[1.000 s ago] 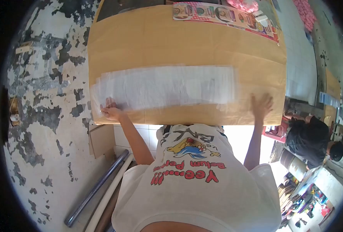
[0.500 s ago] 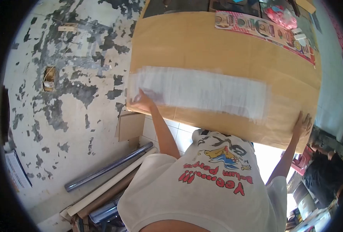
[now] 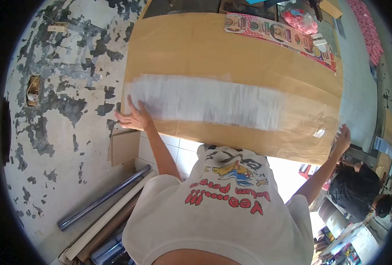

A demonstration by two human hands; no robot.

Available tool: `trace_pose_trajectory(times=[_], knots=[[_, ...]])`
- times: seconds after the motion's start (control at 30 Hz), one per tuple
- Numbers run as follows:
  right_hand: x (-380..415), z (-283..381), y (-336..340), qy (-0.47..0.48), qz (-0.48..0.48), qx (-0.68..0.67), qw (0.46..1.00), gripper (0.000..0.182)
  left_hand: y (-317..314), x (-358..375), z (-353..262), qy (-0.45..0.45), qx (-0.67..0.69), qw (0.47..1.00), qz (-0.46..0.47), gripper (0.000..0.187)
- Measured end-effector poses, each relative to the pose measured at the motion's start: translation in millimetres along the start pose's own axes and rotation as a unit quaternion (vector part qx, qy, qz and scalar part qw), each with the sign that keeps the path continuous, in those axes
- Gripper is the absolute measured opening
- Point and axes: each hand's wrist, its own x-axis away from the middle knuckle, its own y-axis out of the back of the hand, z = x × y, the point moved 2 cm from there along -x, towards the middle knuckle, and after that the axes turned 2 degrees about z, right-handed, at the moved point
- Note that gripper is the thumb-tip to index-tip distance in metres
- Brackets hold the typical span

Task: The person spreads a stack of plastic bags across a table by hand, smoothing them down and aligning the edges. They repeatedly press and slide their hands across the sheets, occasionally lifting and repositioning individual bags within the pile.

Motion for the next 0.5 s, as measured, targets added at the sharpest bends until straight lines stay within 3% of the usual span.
trace_pose_trajectory(times=[0.03, 0.07, 0.17, 0.27, 0.37, 0.5], knots=[[-5, 26, 14, -0.004, 0.017, 0.010, 1.000, 0.034, 0, 1, -3, -0.029, -0.025, 0.999, 0.034, 0.049], [-9, 50, 25, -0.007, 0.033, 0.017, 0.999, 0.032, -7, 6, -5, -0.037, 0.048, 0.996, 0.058, 0.030], [16, 151, 44, 0.029, 0.097, 0.060, 0.993, 0.032, -69, 27, 20, -0.153, 0.079, 0.970, 0.170, 0.031], [59, 244, 48, 0.076, 0.136, 0.028, 0.987, 0.037, -48, 18, 13, -0.178, 0.151, 0.947, 0.219, 0.034], [111, 328, 20, 0.176, 0.142, 0.020, 0.974, 0.032, -23, 20, -13, -0.137, 0.240, 0.934, 0.228, 0.041], [193, 414, -62, 0.274, 0.269, -0.016, 0.923, 0.030, -14, 26, -21, -0.159, 0.244, 0.933, 0.209, 0.044]])
